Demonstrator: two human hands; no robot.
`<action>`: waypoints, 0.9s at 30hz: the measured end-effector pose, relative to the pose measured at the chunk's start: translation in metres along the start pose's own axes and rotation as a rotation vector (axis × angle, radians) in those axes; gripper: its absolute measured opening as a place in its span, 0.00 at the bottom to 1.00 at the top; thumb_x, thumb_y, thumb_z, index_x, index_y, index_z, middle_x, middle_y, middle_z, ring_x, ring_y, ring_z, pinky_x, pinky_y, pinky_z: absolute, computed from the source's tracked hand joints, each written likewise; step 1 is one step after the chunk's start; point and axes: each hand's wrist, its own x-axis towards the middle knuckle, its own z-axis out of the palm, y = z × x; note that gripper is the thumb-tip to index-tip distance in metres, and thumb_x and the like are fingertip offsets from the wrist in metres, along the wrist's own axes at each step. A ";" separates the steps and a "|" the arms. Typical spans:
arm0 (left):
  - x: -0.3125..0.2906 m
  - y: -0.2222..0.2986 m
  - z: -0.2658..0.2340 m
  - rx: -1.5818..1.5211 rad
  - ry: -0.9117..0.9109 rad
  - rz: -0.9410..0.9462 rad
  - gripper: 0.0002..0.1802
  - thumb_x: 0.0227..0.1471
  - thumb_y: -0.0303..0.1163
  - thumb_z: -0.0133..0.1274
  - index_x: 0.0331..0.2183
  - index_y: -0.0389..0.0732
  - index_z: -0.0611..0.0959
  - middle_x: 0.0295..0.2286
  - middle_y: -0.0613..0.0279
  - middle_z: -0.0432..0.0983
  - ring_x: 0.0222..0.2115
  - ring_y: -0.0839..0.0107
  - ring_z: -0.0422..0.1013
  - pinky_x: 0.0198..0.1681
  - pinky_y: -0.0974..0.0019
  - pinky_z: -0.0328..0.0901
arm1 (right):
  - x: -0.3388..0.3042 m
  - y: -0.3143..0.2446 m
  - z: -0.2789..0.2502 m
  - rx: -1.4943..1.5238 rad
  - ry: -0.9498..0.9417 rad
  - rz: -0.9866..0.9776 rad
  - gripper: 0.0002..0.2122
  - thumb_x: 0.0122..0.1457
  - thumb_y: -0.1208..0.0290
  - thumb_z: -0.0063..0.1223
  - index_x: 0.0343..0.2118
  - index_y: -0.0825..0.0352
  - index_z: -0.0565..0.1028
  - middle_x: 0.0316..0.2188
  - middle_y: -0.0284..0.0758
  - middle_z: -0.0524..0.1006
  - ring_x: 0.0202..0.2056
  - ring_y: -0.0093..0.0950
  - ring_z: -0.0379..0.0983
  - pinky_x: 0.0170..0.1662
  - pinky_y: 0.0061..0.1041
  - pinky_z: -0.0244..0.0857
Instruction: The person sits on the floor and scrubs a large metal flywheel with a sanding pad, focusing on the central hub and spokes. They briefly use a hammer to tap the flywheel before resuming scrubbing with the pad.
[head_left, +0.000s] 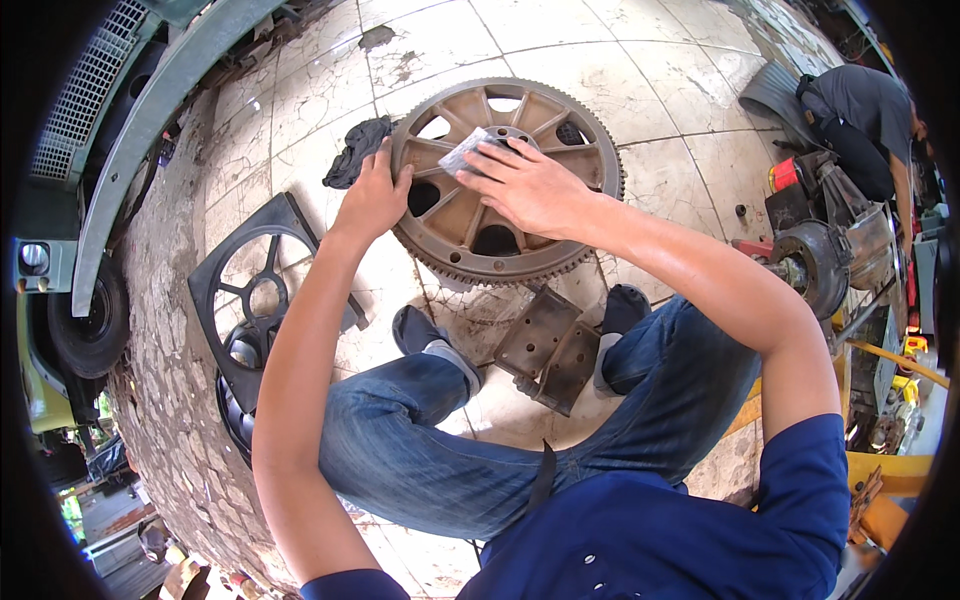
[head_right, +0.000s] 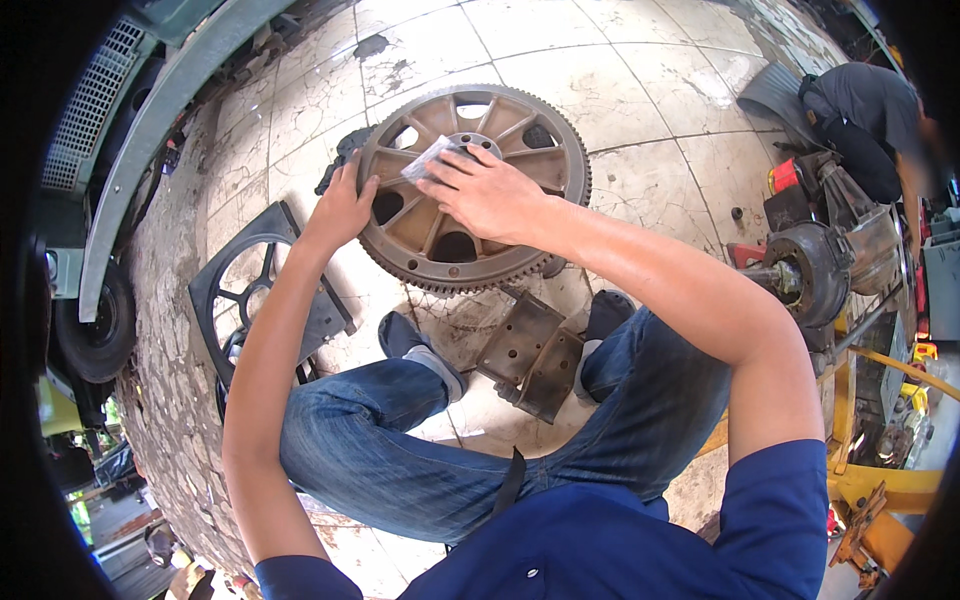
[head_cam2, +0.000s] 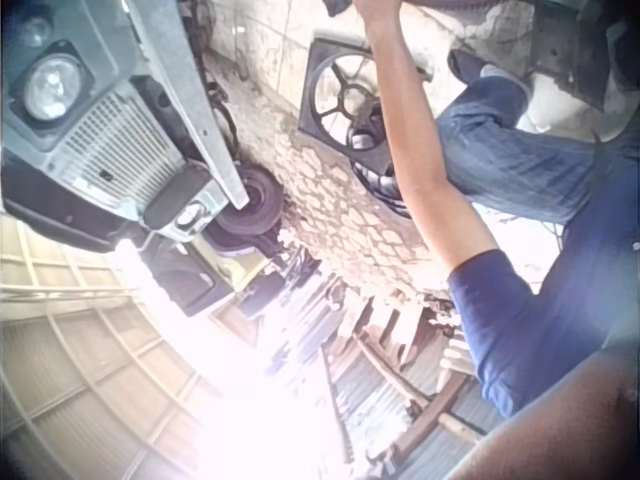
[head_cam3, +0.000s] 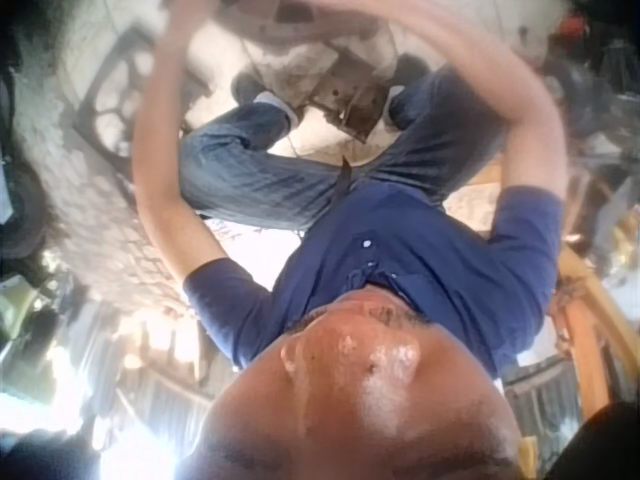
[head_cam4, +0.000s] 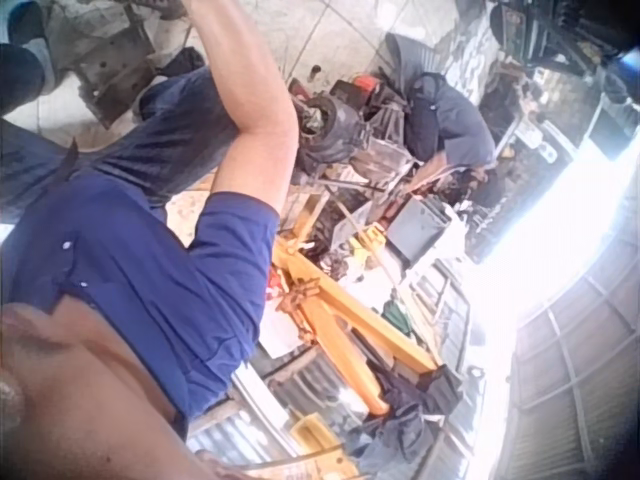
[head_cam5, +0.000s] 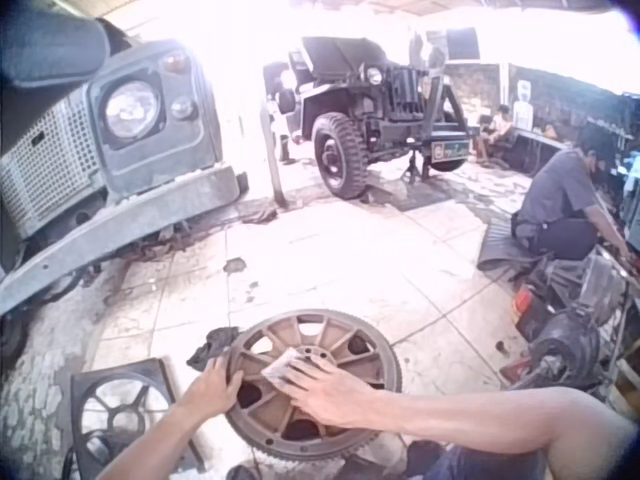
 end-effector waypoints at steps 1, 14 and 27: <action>0.000 0.001 -0.001 -0.004 -0.001 0.004 0.36 0.64 0.46 0.43 0.63 0.33 0.58 0.54 0.34 0.64 0.51 0.37 0.69 0.53 0.47 0.67 | -0.002 0.003 0.001 -0.037 -0.008 0.027 0.23 0.66 0.61 0.46 0.62 0.62 0.66 0.61 0.40 0.67 0.64 0.35 0.61 0.66 0.45 0.50; -0.001 -0.002 0.000 -0.006 0.009 0.009 0.37 0.64 0.47 0.42 0.64 0.34 0.57 0.54 0.35 0.65 0.50 0.37 0.69 0.53 0.47 0.67 | -0.012 0.008 -0.006 -0.015 -0.097 0.193 0.22 0.70 0.63 0.39 0.65 0.59 0.62 0.65 0.39 0.63 0.67 0.33 0.55 0.69 0.43 0.45; -0.001 -0.002 0.001 -0.007 0.006 -0.007 0.37 0.64 0.47 0.43 0.64 0.34 0.57 0.55 0.35 0.64 0.51 0.37 0.68 0.54 0.47 0.66 | -0.016 0.004 -0.008 0.164 -0.145 0.174 0.20 0.71 0.63 0.37 0.64 0.59 0.65 0.65 0.36 0.62 0.68 0.31 0.53 0.70 0.43 0.44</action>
